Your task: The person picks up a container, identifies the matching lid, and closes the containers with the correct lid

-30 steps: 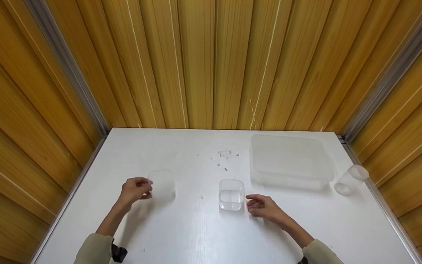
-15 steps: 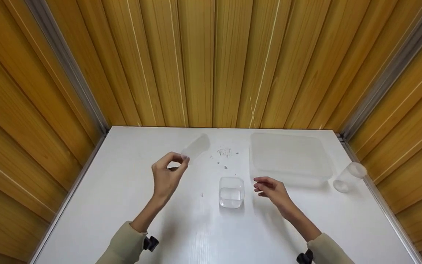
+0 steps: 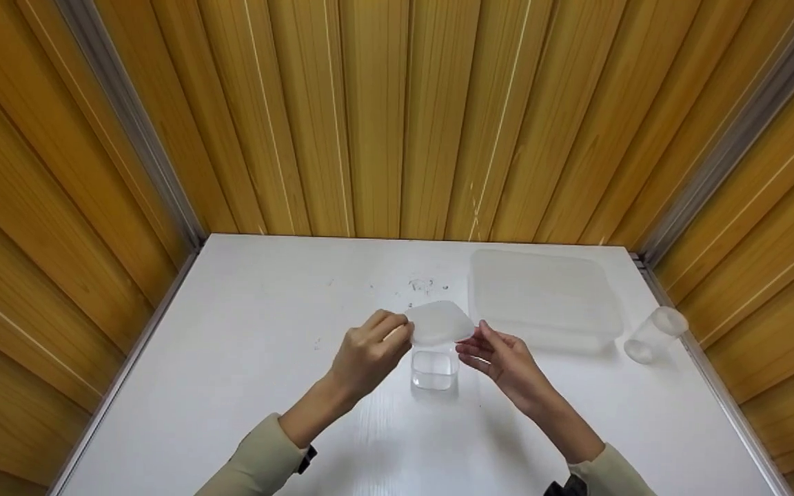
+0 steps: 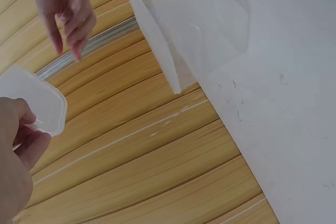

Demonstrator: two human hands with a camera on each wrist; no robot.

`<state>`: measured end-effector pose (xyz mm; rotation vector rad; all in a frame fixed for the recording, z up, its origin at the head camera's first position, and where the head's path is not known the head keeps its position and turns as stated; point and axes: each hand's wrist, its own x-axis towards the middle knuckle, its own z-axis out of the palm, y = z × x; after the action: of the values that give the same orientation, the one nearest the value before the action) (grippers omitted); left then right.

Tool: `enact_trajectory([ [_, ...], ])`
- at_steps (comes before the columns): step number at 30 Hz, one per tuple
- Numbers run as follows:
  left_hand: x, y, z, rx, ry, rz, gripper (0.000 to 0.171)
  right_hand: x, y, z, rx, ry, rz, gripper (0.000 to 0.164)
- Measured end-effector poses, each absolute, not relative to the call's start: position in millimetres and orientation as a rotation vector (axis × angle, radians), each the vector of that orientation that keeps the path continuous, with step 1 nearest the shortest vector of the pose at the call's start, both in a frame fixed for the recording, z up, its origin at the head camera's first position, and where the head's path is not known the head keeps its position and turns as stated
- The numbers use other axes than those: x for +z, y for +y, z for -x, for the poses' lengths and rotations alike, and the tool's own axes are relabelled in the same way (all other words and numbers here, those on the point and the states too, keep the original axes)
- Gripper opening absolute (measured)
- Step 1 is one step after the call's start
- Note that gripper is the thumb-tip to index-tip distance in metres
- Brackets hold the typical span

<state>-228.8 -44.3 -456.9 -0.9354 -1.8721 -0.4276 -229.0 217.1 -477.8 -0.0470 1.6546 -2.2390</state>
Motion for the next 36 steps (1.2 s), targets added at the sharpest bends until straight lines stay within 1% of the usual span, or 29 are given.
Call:
enact_trajectory([
  [4, -465, -43, 229, -0.294, -1.868, 1.006, 0.022, -472, 216, 227, -2.253, 1.641, 0.051, 0.022],
  [6, -468, -43, 231, -0.226, -1.854, 1.032, 0.012, -471, 217, 227, -2.252, 1.650, 0.067, 0.021],
  [7, -469, -44, 232, -0.190, -1.840, 1.044, 0.011, -471, 216, 228, -2.251, 1.654, 0.070, 0.020],
  [11, -472, -46, 234, -0.125, -1.802, 1.066, 0.022, -473, 216, 228, -2.243, 1.665, 0.057, 0.018],
  [14, -473, -46, 235, -0.240, -1.847, 1.053, 0.011, -475, 214, 228, -2.236, 1.683, 0.025, 0.020],
  [17, -471, -43, 234, -0.435, -1.949, 0.991, 0.018, -475, 214, 228, -2.236, 1.705, 0.008, 0.023],
  [20, -467, -41, 234, -0.728, -2.121, 0.884, 0.020, -475, 214, 229, -2.274, 1.703, -0.014, 0.023],
  [23, -460, -40, 235, -1.349, -2.310, 0.722, 0.018, -475, 214, 231, -2.336, 1.692, -0.045, 0.023],
  [25, -458, -39, 238, -1.775, -2.342, 0.545, 0.019, -477, 214, 233, -2.375, 1.682, -0.074, 0.024],
  [27, -459, -39, 242, -2.097, -2.329, 0.367, 0.023, -480, 214, 234, -2.400, 1.692, -0.110, 0.025],
  [30, -469, -38, 250, -2.276, -2.364, 0.248, 0.029, -489, 213, 236, -2.402, 1.739, -0.151, 0.028],
  [36, -493, -33, 260, -2.385, -2.382, 0.123, 0.032, -509, 212, 241, -2.315, 1.918, -0.118, 0.045],
])
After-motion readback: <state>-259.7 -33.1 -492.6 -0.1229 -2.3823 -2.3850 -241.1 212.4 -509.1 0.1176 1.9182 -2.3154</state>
